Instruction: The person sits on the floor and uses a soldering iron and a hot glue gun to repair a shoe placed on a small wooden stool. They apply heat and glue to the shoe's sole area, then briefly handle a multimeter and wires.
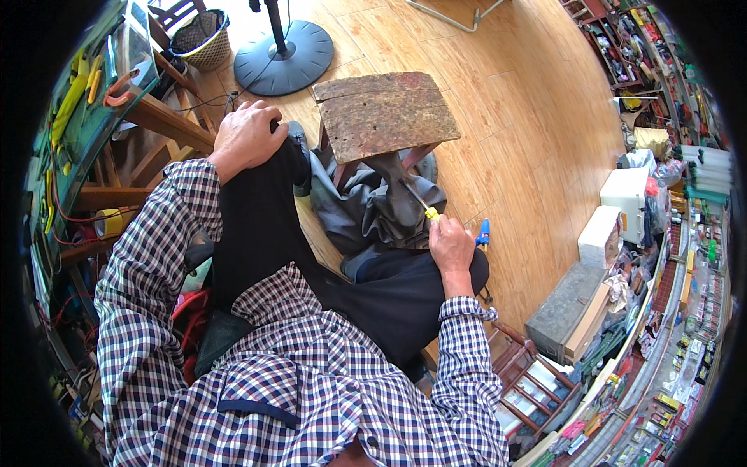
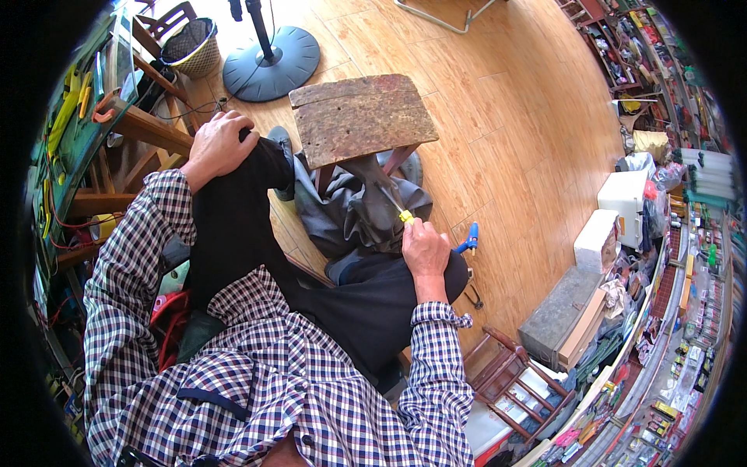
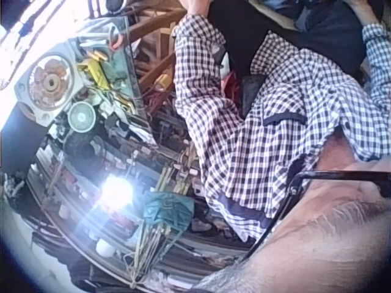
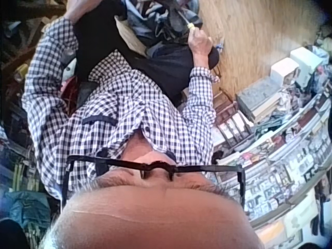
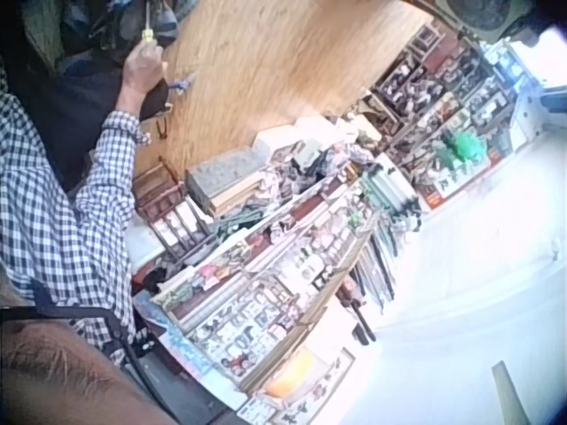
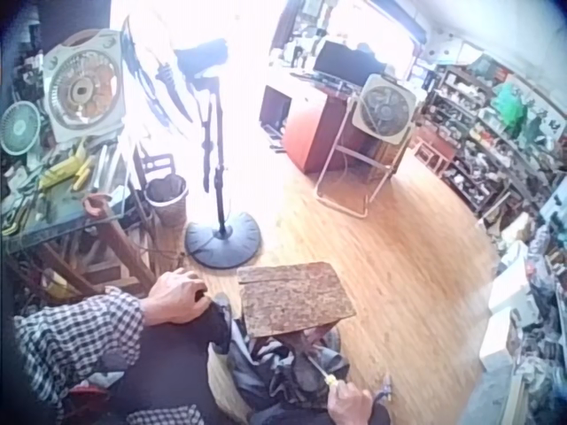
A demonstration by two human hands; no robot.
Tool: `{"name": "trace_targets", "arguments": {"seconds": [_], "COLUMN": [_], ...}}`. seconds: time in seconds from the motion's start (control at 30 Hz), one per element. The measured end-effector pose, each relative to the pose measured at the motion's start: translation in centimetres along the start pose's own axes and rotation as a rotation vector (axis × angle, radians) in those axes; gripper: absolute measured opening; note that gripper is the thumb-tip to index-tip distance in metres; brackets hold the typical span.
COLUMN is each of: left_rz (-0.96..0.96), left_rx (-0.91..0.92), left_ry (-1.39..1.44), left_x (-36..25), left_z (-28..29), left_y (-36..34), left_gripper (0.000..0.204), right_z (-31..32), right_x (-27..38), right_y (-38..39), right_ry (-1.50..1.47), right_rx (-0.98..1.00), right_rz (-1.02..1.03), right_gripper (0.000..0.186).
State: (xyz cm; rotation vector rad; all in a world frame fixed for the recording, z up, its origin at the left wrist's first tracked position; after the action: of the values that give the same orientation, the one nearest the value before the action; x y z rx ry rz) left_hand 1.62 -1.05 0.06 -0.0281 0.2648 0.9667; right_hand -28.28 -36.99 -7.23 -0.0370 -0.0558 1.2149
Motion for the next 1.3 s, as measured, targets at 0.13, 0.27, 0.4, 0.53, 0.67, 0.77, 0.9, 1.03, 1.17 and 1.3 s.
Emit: {"name": "trace_targets", "arguments": {"seconds": [0.13, 0.27, 0.4, 0.53, 0.67, 0.77, 0.9, 1.03, 1.17, 1.3], "left_rz": [0.01, -0.001, -0.011, -0.005, -0.014, -0.006, -0.005, 0.011, 0.003, -0.013], "left_rx": [0.009, 0.004, -0.004, -0.006, -0.024, -0.005, -0.013, 0.0, -0.001, -0.014], "left_ry": [-0.004, -0.002, -0.003, -0.005, -0.005, 0.009, 0.001, 0.006, -0.002, 0.001], "left_x": [0.0, 0.0, 0.1, 0.2, 0.2, 0.0, 0.1, 0.0, 0.0, 0.2], "left_z": [-0.1, 0.0, -0.1, -0.2, -0.3, 0.0, 0.0, -0.1, -0.1, -0.3], "left_y": [0.0, 0.0, 0.0, 0.0, 0.0, -0.1, 0.0, 0.0, 0.0, 0.0], "left_gripper": [0.043, 0.043, 0.042, 0.041, 0.041, 0.041, 0.041, 0.041, 0.041, 0.041], "right_z": [0.2, 0.5, 0.8, 1.1, 1.0, 0.6, -0.1, 0.2, 0.4, 0.6], "right_x": [-0.1, -0.2, -0.3, 0.0, 0.3, 0.6, 0.6, 0.4, 0.3, 0.1], "right_y": [0.3, 0.6, 0.8, 0.9, 0.8, 0.2, -0.1, 0.2, 0.5, 0.7], "right_ry": [0.0, -0.009, -0.013, -0.03, -0.047, -0.04, -0.027, -0.027, -0.031, -0.01], "right_rx": [-0.009, 0.004, 0.028, -0.002, -0.036, -0.04, -0.028, -0.007, -0.003, 0.009], "right_rz": [0.001, -0.005, -0.01, 0.02, 0.049, 0.064, 0.064, 0.051, 0.044, 0.04], "right_gripper": [0.023, 0.023, 0.022, 0.022, 0.022, 0.022, 0.022, 0.022, 0.022, 0.022]}}
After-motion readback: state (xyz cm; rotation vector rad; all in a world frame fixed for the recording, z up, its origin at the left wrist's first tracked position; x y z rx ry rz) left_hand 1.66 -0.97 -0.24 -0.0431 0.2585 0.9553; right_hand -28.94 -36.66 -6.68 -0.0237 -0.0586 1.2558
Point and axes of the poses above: each hand's wrist, its own y-axis away from the middle knuckle, its own z-axis out of the back of the hand, x = y × z, the point moved 2 cm from there along -y, towards the middle knuckle, and after that the axes turned 6 degrees about -z, right-handed, at the moved point
